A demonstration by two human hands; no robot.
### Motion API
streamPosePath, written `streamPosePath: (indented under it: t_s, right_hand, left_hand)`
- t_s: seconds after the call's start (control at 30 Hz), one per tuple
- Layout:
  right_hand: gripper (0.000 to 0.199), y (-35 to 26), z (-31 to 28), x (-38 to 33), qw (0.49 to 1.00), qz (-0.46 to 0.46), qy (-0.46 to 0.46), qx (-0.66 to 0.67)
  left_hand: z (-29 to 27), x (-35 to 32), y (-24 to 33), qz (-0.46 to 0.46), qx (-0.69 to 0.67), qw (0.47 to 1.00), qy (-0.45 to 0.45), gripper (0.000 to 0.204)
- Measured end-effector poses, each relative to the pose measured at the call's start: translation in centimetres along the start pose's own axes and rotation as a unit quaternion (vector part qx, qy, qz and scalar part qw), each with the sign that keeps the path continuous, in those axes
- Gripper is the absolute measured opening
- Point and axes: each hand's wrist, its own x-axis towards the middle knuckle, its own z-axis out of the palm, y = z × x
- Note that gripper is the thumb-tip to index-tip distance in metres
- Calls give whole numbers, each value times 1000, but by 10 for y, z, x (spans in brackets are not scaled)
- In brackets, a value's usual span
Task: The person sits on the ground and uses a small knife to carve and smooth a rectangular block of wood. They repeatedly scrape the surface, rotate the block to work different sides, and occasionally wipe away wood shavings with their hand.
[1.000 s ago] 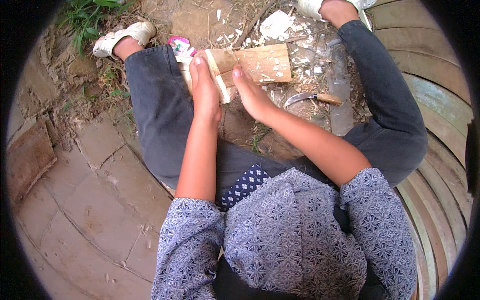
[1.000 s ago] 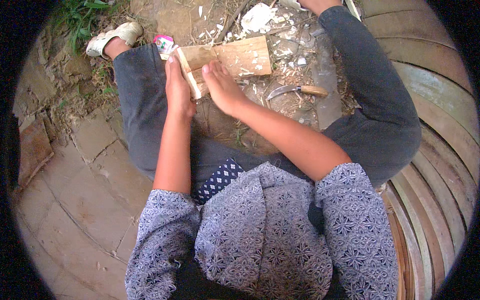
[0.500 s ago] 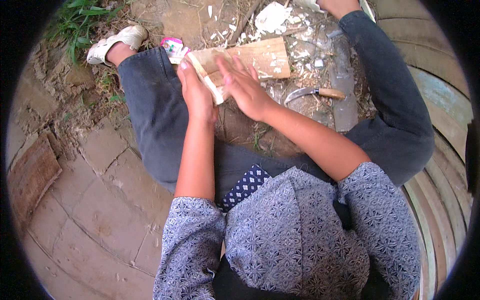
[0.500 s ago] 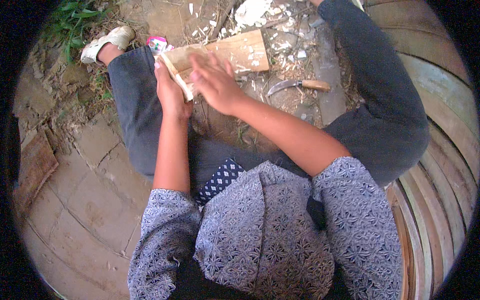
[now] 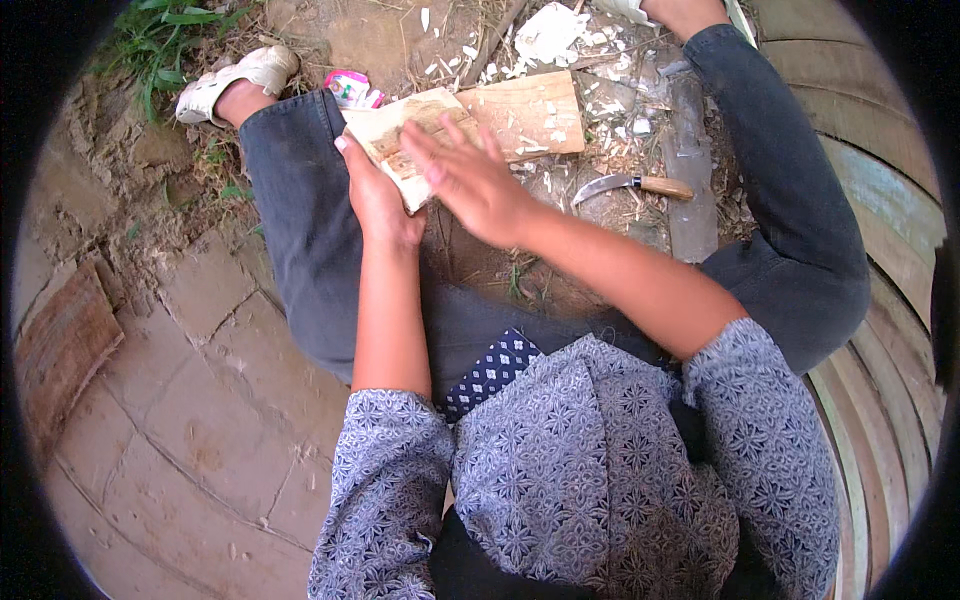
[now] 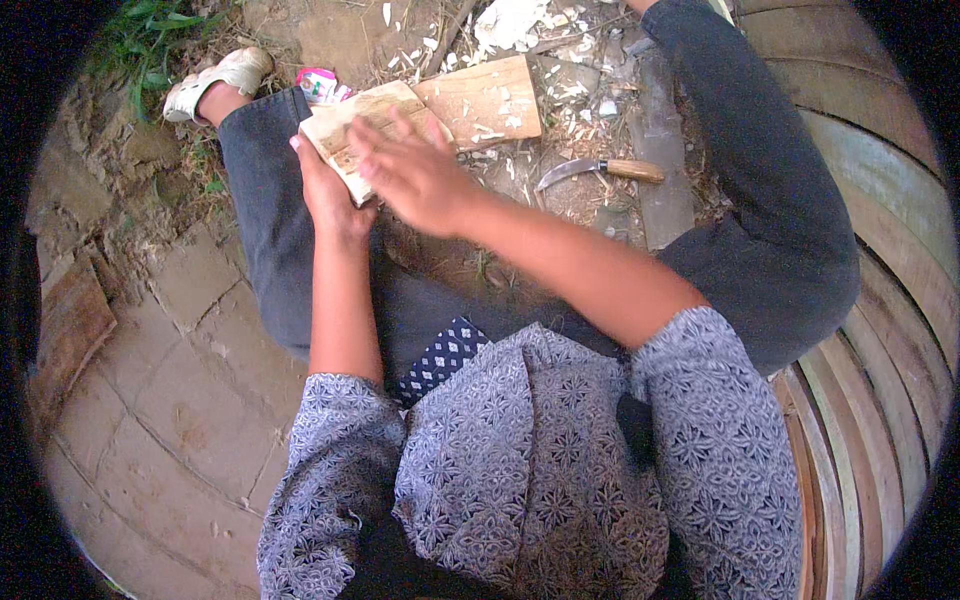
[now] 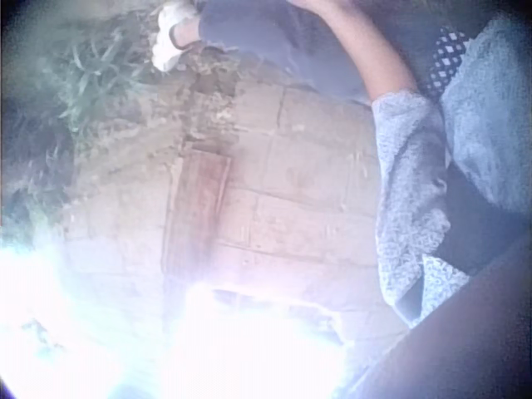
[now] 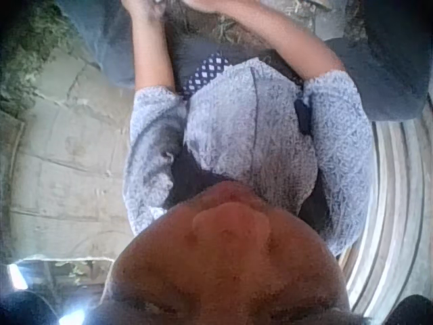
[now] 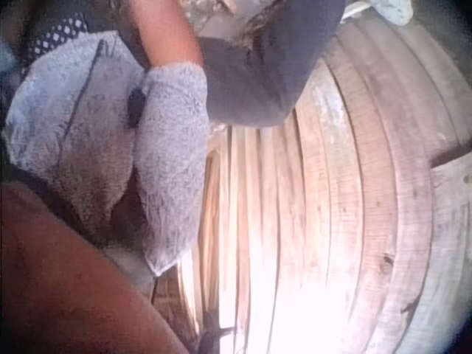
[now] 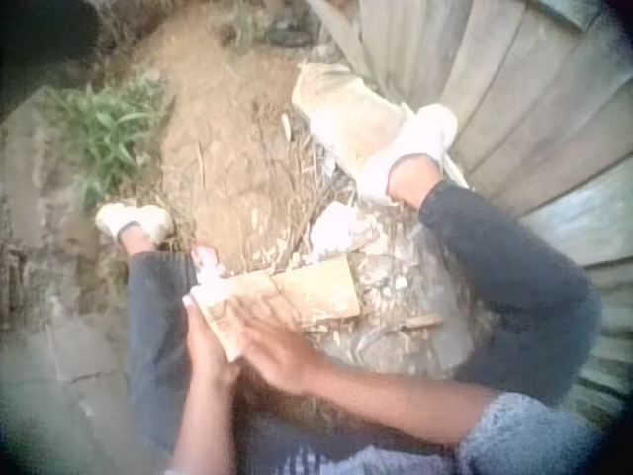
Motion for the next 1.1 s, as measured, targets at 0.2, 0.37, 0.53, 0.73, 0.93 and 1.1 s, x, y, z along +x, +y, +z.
streamPosePath:
  t_s: [0.2, 0.37, 0.53, 0.73, 0.93, 1.1]
  right_hand:
    - [72, -11, 11, 8, 997, -70, 4, -41]
    - [76, 32, -18, 39, 985, 102, 23, -138]
    - [79, 10, -9, 6, 995, 5, -29, -94]
    - [79, 6, -7, 16, 994, -25, -18, -108]
    - [78, 18, -27, 53, 982, 10, -22, -188]
    - [76, 2, -30, 34, 977, -15, -94, -191]
  left_hand:
    - [-7, 9, 1, -4, -6, 1000, 15, 74]
    - [-6, 11, 2, -24, -22, 999, -38, 76]
    - [-14, 16, -4, -11, -38, 999, -25, 54]
    - [-22, 25, -3, -36, -58, 998, -10, 64]
    - [-12, 23, 6, -41, -95, 995, 8, 63]
    - [-19, 16, 8, -53, -96, 994, 19, 61]
